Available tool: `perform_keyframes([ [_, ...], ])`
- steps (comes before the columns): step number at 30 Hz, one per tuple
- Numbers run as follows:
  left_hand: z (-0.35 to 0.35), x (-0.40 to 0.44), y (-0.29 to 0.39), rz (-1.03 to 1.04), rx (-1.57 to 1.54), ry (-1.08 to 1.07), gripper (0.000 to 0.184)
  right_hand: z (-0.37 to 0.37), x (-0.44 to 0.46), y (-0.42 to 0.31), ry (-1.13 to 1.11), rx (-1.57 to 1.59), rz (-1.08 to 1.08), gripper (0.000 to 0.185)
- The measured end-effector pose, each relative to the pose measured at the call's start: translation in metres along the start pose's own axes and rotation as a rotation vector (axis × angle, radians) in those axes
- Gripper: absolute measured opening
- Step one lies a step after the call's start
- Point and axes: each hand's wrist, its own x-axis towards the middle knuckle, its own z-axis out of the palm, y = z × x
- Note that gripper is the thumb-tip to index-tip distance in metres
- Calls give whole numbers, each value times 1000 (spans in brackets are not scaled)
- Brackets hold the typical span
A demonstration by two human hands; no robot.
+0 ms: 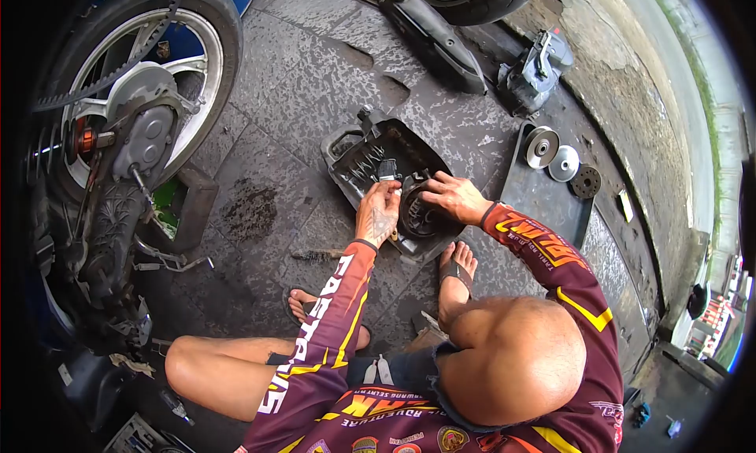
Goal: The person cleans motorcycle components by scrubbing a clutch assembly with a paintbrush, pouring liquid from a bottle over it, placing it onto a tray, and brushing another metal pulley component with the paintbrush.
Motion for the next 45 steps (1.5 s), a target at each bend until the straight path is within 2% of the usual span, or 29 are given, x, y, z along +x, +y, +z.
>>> perform_keyframes([
  [2,-2,6,3,-111,-176,-129,30,0,-5,4,30,32,-22,34],
  [3,0,7,0,-118,-177,-123,30,-4,-4,2,88,68,-7,35],
  [5,3,10,-5,-187,-499,-166,30,-14,1,-1,151,108,5,35],
  [6,1,12,-3,-223,-743,-294,47,-25,8,-5,232,177,5,33],
  [7,-5,12,8,-222,-740,-294,47,-36,14,-9,313,244,8,31],
  [9,-13,9,30,-535,-1169,-367,58,-49,32,-15,331,272,-9,29],
  [10,-21,10,28,-514,-1359,-566,65,-55,43,-18,335,298,-22,28],
  [11,-23,7,28,-525,-1436,-550,68,-58,53,-21,340,324,-34,28],
  [13,-29,6,23,-468,-1475,-489,69,-66,74,-20,254,371,11,29],
  [15,-43,6,16,-402,-1381,-273,68,-53,89,-17,372,460,158,30],
  [16,-52,7,8,-371,-1386,-231,69,-44,90,-13,334,364,198,30],
  [17,-60,8,2,-340,-1389,-192,70,-32,94,-14,158,206,258,31],
  [19,-74,7,7,-348,-1448,-98,71,-5,88,-20,-29,12,66,27],
  [21,-83,7,4,-303,-1517,-120,72,36,82,-33,-158,-129,46,23],
  [23,-88,5,7,-249,-1634,-177,71,54,80,-44,-120,-114,57,22],
  [25,-90,6,3,-248,-1650,-176,72,43,90,-51,-274,-139,138,24],
  [29,-91,9,7,-299,-1677,-130,71,50,92,-54,-307,-217,116,26],
  [31,-93,10,7,-335,-1637,-69,68,52,92,-61,-416,-209,120,28],
  [32,-93,11,6,-371,-1594,-34,66,54,90,-60,-414,-205,123,28],
  [34,-94,14,6,-407,-1554,-16,65,55,83,-56,-261,-110,82,31],
  [36,-95,14,9,-474,-1497,26,62,46,78,-56,-304,-125,85,32],
  [37,-94,15,7,-474,-1499,21,62,39,76,-56,-346,-143,88,34],
  [41,-96,15,-3,-460,-1525,-3,63,64,83,-57,-287,-246,65,31],
  [43,-102,13,4,-437,-1538,1,64,67,84,-57,-210,-247,70,31],
  [44,-105,14,3,-397,-1567,-17,64,71,81,-51,-87,-160,63,31],
  [45,-107,13,3,-398,-1569,-12,64,53,78,-48,-65,-95,80,32],
])
